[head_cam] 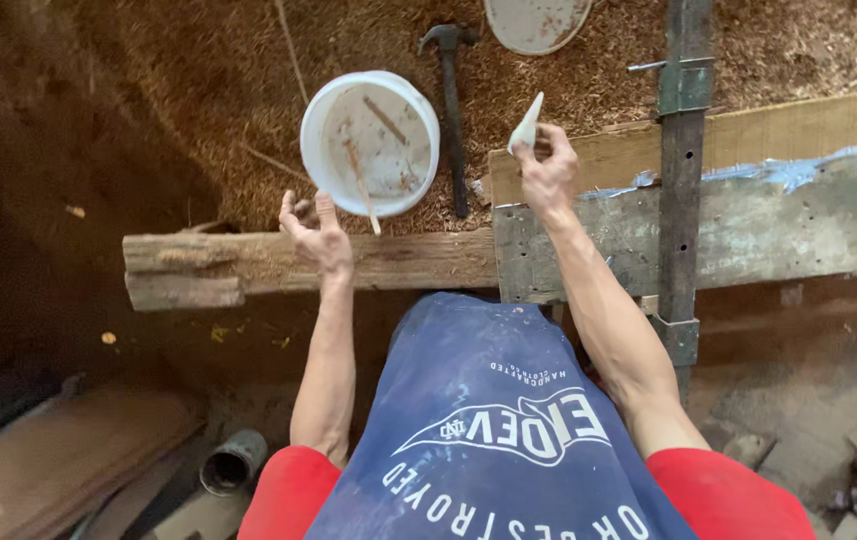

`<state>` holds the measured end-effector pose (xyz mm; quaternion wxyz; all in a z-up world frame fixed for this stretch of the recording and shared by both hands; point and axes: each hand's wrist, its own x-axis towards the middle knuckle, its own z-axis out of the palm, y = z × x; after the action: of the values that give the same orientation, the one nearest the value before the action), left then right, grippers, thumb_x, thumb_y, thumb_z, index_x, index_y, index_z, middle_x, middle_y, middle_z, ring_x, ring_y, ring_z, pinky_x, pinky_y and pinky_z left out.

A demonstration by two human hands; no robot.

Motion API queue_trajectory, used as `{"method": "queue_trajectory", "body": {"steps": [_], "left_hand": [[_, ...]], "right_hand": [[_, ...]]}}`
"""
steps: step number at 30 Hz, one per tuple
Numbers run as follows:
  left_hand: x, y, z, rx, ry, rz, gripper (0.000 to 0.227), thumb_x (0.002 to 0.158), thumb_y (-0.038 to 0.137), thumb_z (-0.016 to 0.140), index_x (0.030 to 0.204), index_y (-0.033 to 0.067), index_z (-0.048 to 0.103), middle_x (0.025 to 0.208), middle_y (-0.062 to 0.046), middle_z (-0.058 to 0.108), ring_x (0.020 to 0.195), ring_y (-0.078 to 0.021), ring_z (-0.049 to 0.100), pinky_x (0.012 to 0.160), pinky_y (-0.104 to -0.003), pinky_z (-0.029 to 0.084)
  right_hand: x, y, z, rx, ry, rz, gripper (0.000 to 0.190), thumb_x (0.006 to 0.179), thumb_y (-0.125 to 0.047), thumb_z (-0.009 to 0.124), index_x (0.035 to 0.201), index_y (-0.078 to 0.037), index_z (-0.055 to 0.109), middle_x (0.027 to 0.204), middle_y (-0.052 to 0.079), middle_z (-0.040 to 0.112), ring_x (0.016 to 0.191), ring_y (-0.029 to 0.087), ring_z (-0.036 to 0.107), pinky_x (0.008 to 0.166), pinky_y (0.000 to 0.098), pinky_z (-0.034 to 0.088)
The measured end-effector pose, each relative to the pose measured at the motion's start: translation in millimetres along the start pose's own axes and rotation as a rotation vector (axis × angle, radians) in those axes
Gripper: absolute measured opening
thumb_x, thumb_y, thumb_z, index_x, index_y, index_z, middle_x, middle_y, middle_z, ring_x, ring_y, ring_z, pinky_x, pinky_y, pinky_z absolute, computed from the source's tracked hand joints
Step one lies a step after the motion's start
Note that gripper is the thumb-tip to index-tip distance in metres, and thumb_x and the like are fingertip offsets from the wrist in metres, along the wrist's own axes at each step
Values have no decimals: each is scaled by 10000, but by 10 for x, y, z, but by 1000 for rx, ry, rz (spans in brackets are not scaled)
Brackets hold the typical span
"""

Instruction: The person applies glue to a wooden plank and uses a large metal clamp to press it against a workbench. They then apply glue to a metal plate and attach it to the wood, tightening the clamp further to secure the assembly.

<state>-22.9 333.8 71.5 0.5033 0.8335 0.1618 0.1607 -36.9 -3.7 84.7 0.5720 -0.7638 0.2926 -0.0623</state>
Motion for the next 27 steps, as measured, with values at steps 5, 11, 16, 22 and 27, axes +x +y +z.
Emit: {"method": "queue_trajectory", "body": {"steps": [5, 11, 16, 22, 27], "left_hand": [[188, -356, 316, -23, -204, -192, 602, 1058, 536, 482, 1346, 8, 492, 1109, -166, 667, 979, -235, 678, 800, -356, 561], [349, -163, 481, -133, -86, -61, 555, 1042, 578, 497, 1200, 46, 509, 1046, -155, 655, 860, -192, 711, 646, -308, 609], [1001, -269, 284, -71, -242, 67, 575, 1065, 608, 545, 1187, 47, 579, 1023, -111, 648, 908, -190, 680, 684, -354, 648], [1533, -411, -52, -47, -406, 45, 666, 972, 647, 638, 1218, 28, 634, 981, -100, 727, 839, -176, 712, 684, -333, 615], [1687, -596, -103, 60, -447, 270, 743, 1085, 708, 362, 1212, 98, 767, 1089, -120, 763, 936, -228, 743, 753, -360, 587]], "right_hand": [[658, 274, 339, -189, 76, -135, 371, 985, -221, 716, 1309, -52, 650, 1141, 116, 768, 1009, 234, 767, 877, 388, 622], [1118, 299, 550, -376, 116, -184, 561, 958, -201, 718, 1417, 54, 520, 1189, 236, 678, 1043, 351, 632, 856, 469, 512], [913, 536, 598, -342, 193, -187, 271, 1017, -188, 670, 1213, -2, 687, 1178, 194, 657, 1031, 292, 661, 897, 412, 550], [594, 601, 639, -315, 244, -231, 185, 964, -191, 794, 957, -7, 779, 1089, 122, 686, 933, 226, 670, 763, 358, 573], [514, 238, 793, -183, 216, -272, 260, 906, -209, 862, 881, 1, 712, 1129, 129, 611, 917, 195, 655, 677, 303, 602]]}}
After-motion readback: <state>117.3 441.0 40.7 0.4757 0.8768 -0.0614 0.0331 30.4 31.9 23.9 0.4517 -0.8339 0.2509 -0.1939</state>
